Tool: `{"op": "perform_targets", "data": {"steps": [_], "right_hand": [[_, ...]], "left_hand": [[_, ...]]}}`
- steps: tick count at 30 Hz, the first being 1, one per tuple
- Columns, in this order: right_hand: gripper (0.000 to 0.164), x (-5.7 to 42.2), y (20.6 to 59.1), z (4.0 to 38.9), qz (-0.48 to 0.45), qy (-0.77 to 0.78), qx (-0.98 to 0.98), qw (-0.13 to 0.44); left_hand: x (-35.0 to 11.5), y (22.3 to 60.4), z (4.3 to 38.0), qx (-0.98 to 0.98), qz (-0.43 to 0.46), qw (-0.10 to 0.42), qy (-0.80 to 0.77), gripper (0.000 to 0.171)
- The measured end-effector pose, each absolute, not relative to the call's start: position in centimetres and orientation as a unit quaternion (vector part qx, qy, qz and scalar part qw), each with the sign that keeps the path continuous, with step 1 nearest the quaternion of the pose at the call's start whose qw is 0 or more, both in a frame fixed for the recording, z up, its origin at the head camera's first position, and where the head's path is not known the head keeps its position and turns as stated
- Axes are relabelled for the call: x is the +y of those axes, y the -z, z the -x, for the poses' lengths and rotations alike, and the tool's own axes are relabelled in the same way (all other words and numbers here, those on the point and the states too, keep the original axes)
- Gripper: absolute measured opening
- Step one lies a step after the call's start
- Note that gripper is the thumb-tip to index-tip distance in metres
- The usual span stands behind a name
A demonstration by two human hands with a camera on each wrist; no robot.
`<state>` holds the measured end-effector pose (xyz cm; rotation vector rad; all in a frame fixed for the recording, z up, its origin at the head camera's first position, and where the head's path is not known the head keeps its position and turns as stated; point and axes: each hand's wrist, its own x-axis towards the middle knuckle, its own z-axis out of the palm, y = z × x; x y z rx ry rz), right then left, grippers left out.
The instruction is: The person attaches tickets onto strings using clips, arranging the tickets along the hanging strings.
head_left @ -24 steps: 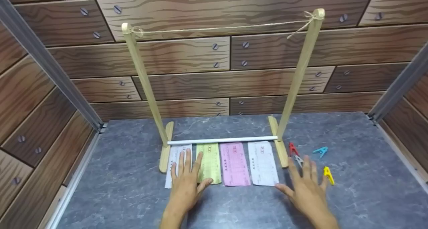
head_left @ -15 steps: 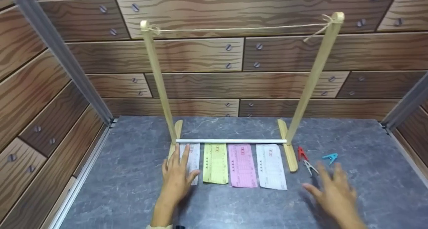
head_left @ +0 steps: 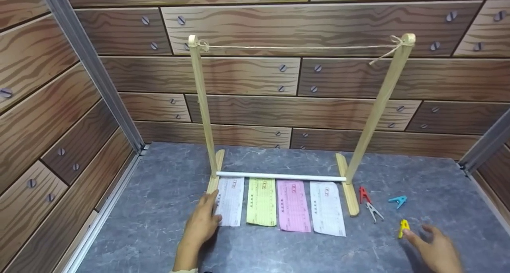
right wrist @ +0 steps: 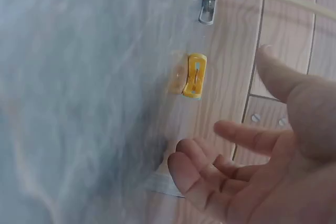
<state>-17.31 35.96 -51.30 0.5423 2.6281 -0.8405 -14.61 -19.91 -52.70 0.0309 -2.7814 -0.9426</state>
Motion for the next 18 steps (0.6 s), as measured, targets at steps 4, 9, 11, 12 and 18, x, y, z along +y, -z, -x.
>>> {"op": "perform_targets", "data": {"steps": [4,9,11,12,18], "right_hand": [[0.112,36.5,52.1,17.4,-0.234,0.326,0.901,0.164],[0.106,36.0,53.1,17.5,-0.233,0.304,0.912,0.149],[0.101,35.5,53.2,17.6,-0.234,0.283,0.919,0.144],[0.096,35.3,53.2,17.7,-0.240,0.275,0.920,0.143],[0.062,34.5,53.2,17.9,-0.278,0.253,0.917,0.136]], "left_hand": [[-19.5,52.9,14.5,-0.945,0.002,0.098,0.312,0.062],[-19.0,53.1,14.5,-0.957,-0.056,0.073,0.276,0.036],[-18.8,53.1,14.4,-0.961,-0.078,0.065,0.258,0.028],[-18.8,53.1,14.4,-0.962,-0.087,0.060,0.251,0.026],[-18.3,53.3,14.9,-0.962,-0.127,0.061,0.232,0.021]]}}
